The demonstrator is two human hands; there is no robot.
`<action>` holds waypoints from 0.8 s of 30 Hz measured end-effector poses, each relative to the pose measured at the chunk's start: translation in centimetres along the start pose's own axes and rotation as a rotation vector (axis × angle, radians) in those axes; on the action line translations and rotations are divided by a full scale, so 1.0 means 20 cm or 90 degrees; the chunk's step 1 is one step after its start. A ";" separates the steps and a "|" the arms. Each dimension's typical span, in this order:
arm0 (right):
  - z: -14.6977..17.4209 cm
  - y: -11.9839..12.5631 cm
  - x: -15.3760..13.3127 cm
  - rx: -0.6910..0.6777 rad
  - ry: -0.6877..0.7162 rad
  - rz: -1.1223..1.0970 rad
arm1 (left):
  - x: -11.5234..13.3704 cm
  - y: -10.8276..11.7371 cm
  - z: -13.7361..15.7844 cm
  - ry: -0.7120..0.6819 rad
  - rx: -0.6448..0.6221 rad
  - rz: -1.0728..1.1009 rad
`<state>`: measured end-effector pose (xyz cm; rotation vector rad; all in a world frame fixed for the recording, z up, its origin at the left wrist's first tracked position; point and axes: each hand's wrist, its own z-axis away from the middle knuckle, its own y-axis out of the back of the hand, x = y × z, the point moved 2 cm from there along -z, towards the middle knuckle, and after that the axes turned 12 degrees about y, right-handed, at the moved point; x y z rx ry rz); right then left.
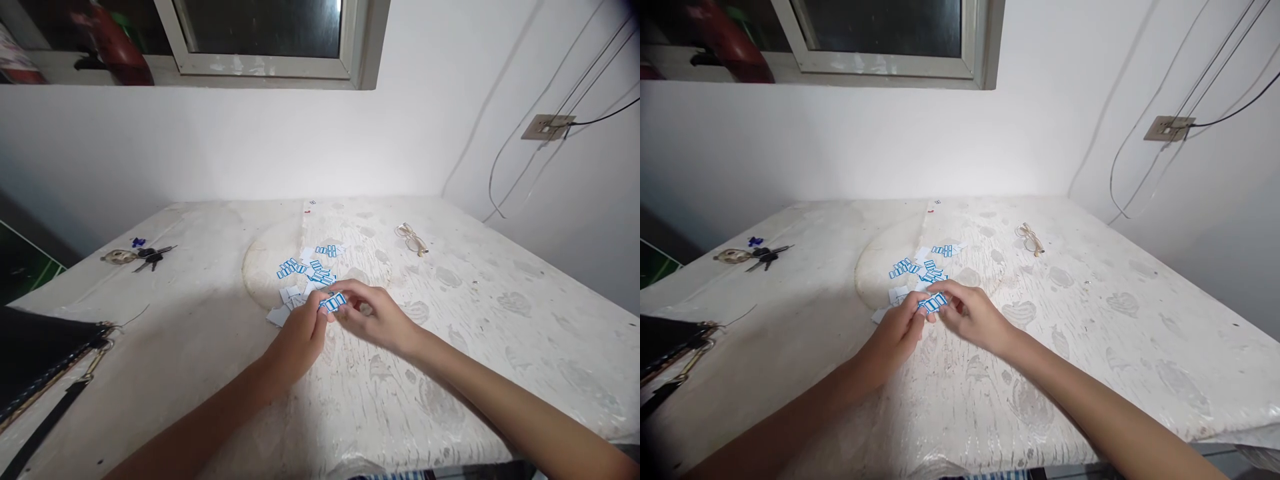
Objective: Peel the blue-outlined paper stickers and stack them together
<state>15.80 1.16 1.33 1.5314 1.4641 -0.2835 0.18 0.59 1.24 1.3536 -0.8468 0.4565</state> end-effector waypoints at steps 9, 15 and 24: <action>-0.01 -0.03 0.06 0.054 -0.045 0.002 | 0.02 0.03 -0.05 -0.119 0.105 -0.468; -0.03 -0.03 0.10 0.023 -0.003 0.143 | -0.01 0.02 -0.10 -0.131 0.102 -0.559; -0.04 -0.05 0.09 0.004 0.094 0.130 | -0.02 0.00 -0.09 -0.139 0.108 -0.545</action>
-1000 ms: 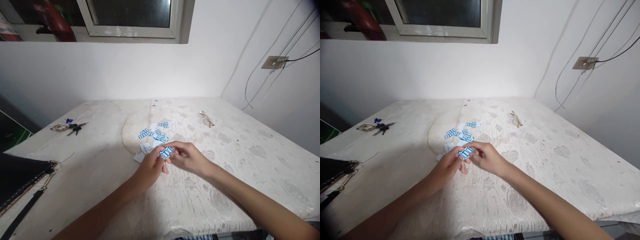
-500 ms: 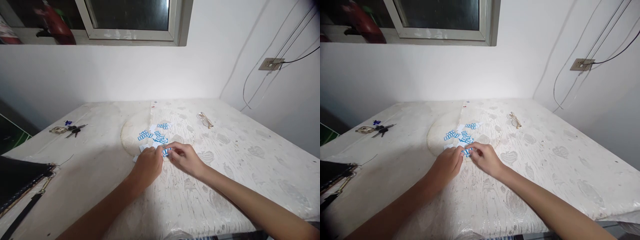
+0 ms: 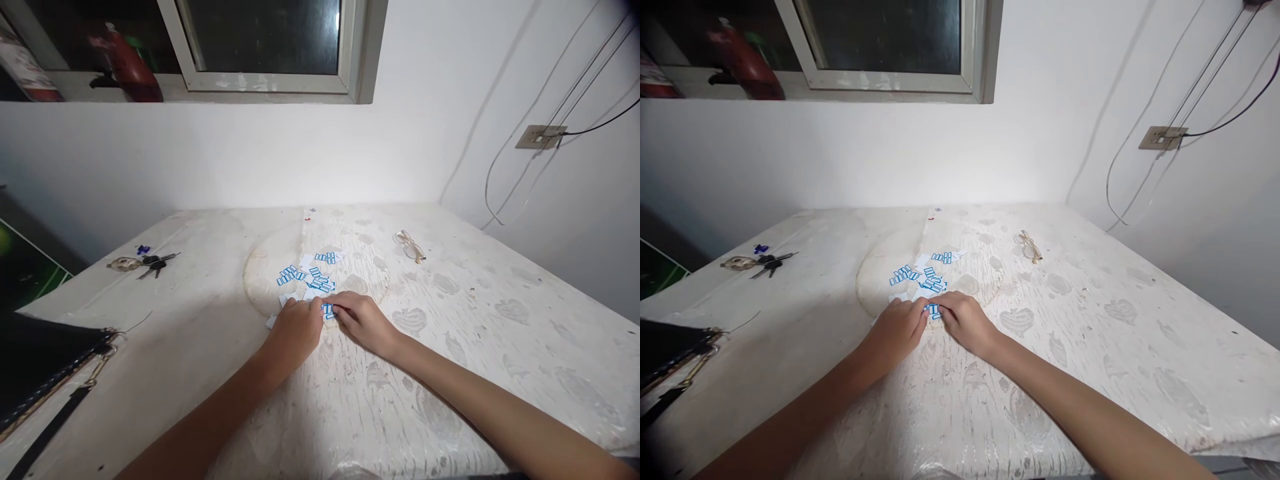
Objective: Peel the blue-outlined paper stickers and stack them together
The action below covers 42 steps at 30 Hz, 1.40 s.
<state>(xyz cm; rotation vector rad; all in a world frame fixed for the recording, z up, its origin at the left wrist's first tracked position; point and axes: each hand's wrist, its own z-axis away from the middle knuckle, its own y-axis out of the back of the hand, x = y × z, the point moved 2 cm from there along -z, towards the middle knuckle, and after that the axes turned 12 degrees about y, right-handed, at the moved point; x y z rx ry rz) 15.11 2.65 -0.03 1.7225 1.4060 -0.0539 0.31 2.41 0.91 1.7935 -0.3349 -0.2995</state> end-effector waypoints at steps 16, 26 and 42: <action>-0.01 0.07 -0.02 -0.221 0.124 0.149 | -0.16 0.13 -0.03 0.190 0.103 0.217; -0.02 0.10 -0.02 -0.106 0.142 0.096 | -0.10 0.14 -0.02 0.281 -0.131 0.786; -0.03 0.10 -0.05 0.001 -0.082 -0.406 | 0.00 0.07 0.05 0.145 -0.528 1.006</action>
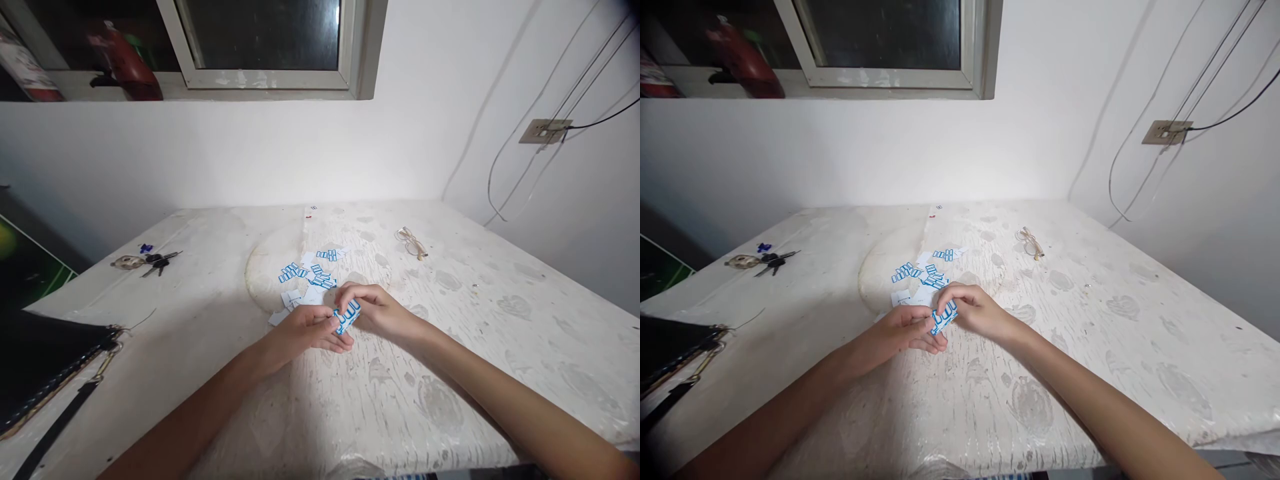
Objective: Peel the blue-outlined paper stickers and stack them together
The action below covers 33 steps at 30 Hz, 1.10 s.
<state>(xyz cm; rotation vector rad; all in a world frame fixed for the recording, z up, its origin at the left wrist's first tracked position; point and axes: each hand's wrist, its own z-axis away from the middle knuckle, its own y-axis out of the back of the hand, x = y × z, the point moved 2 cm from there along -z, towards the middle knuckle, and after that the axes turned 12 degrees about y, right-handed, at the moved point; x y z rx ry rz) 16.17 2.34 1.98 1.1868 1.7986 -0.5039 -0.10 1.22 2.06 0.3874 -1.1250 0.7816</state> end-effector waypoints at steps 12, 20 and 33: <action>0.01 0.01 -0.01 0.007 -0.174 -0.168 | 0.00 0.00 0.00 -0.005 0.028 -0.052; 0.02 0.01 -0.07 0.026 -0.164 -0.095 | 0.00 -0.02 0.00 -0.097 0.085 -0.139; 0.04 -0.02 -0.18 0.061 -0.038 -0.098 | 0.15 -0.11 0.18 -0.231 0.201 -0.331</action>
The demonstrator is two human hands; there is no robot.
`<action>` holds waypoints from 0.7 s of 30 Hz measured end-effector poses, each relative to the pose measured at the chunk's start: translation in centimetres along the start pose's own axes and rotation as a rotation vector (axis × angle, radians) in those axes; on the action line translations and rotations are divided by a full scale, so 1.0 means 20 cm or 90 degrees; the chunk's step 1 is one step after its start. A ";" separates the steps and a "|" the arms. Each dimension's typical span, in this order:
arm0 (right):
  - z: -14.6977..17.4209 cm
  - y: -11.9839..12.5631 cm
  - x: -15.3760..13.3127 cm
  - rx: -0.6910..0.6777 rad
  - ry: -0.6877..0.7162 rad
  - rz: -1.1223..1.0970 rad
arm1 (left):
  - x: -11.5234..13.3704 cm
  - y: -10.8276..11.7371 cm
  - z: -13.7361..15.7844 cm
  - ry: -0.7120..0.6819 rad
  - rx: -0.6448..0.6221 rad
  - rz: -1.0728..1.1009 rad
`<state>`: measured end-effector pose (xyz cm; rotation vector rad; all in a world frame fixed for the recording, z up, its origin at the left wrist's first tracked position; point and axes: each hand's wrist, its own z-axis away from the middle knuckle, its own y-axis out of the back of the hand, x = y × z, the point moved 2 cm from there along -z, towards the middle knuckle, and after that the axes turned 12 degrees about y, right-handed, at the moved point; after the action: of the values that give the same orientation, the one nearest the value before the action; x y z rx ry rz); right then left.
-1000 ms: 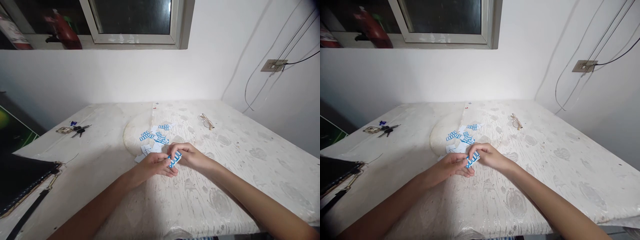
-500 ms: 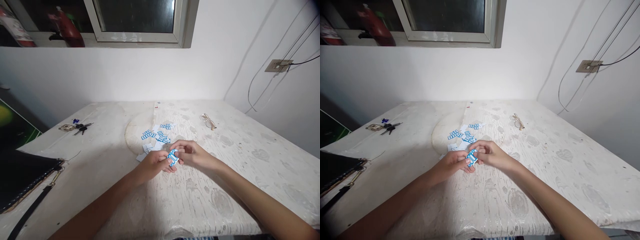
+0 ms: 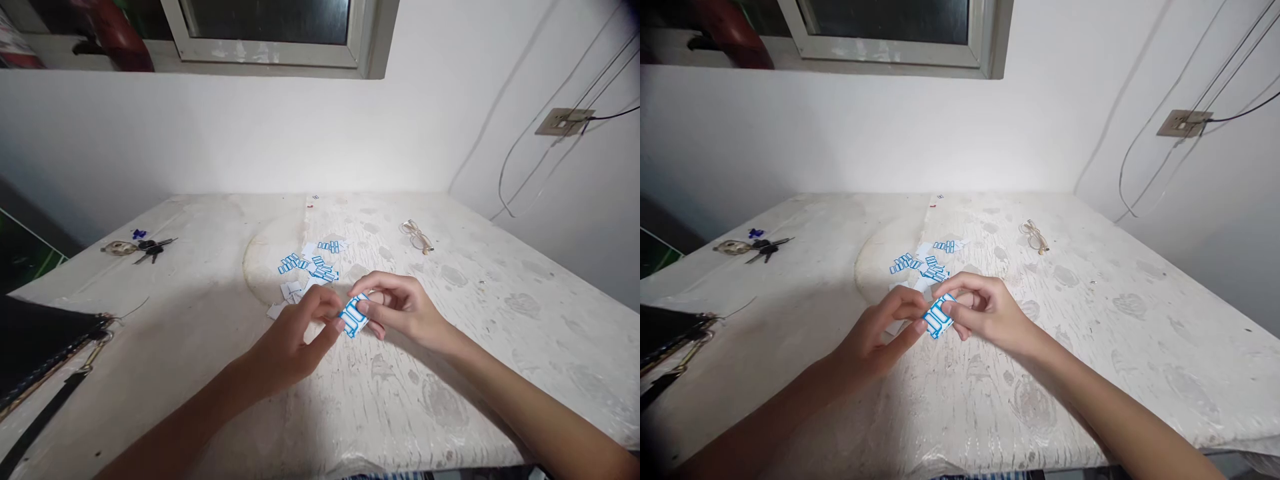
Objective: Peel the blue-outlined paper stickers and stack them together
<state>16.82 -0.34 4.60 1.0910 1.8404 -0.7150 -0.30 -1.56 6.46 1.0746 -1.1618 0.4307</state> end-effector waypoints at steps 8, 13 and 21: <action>0.03 -0.01 0.00 0.017 0.040 -0.043 | -0.01 -0.01 0.04 -0.042 0.061 -0.081; 0.04 0.00 -0.01 0.022 0.052 -0.035 | -0.03 -0.01 0.03 -0.109 0.103 -0.116; 0.04 0.00 -0.02 0.019 0.065 0.007 | -0.03 -0.01 0.03 -0.185 0.144 -0.191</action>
<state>17.24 -1.08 4.50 1.1757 1.9142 -0.6937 -0.75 -2.02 5.83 1.5222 -1.1982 0.1746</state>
